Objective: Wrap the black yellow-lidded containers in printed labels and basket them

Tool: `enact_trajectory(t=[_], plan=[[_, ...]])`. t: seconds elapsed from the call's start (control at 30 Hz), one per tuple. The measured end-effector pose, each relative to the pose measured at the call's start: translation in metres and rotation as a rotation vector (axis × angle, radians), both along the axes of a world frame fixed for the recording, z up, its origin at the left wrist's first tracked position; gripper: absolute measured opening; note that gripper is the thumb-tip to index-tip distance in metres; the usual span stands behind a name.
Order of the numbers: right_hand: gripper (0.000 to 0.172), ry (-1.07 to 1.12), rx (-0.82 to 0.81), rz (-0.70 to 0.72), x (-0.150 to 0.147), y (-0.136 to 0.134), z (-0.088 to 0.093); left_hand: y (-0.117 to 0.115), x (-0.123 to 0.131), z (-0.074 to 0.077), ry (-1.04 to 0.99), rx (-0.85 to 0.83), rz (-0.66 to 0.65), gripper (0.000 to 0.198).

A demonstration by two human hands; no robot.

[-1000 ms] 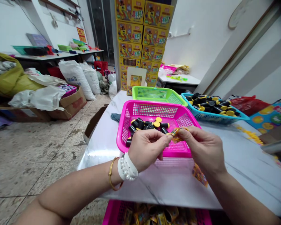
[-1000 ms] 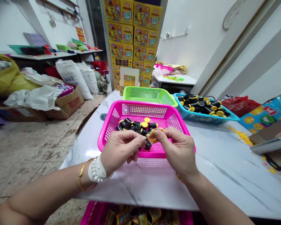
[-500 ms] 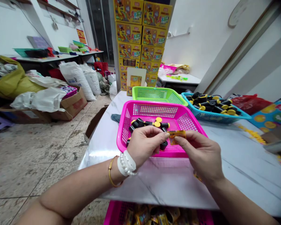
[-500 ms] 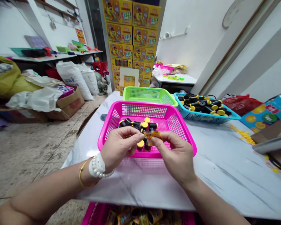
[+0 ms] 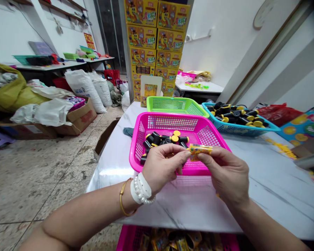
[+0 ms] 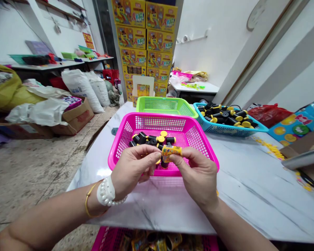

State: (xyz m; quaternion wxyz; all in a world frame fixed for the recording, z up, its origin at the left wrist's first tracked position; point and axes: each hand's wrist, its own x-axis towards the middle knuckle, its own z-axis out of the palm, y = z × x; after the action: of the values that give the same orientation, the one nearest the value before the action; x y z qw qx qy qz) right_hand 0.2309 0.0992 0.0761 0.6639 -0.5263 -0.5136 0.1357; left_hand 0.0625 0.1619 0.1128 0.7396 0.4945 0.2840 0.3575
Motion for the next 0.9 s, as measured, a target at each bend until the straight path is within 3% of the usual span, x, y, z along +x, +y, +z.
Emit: enact_trajectory(t=[0.43, 0.73, 0.9], plan=[[0.008, -0.083, -0.068, -0.141, 0.0014, 0.0021, -0.0058, 0.0004, 0.0001, -0.0001, 0.030, 0.054, 0.035, 0.025], [0.009, -0.156, -0.044, -0.103, 0.0006, 0.0012, -0.0053, 0.0003, 0.0002, -0.0028, 0.036, 0.098, 0.035, 0.016], [0.008, -0.144, -0.011, -0.116, 0.0006, 0.0010, -0.0050, 0.0049, 0.0014, -0.0041, 0.014, 0.052, 0.105, 0.018]])
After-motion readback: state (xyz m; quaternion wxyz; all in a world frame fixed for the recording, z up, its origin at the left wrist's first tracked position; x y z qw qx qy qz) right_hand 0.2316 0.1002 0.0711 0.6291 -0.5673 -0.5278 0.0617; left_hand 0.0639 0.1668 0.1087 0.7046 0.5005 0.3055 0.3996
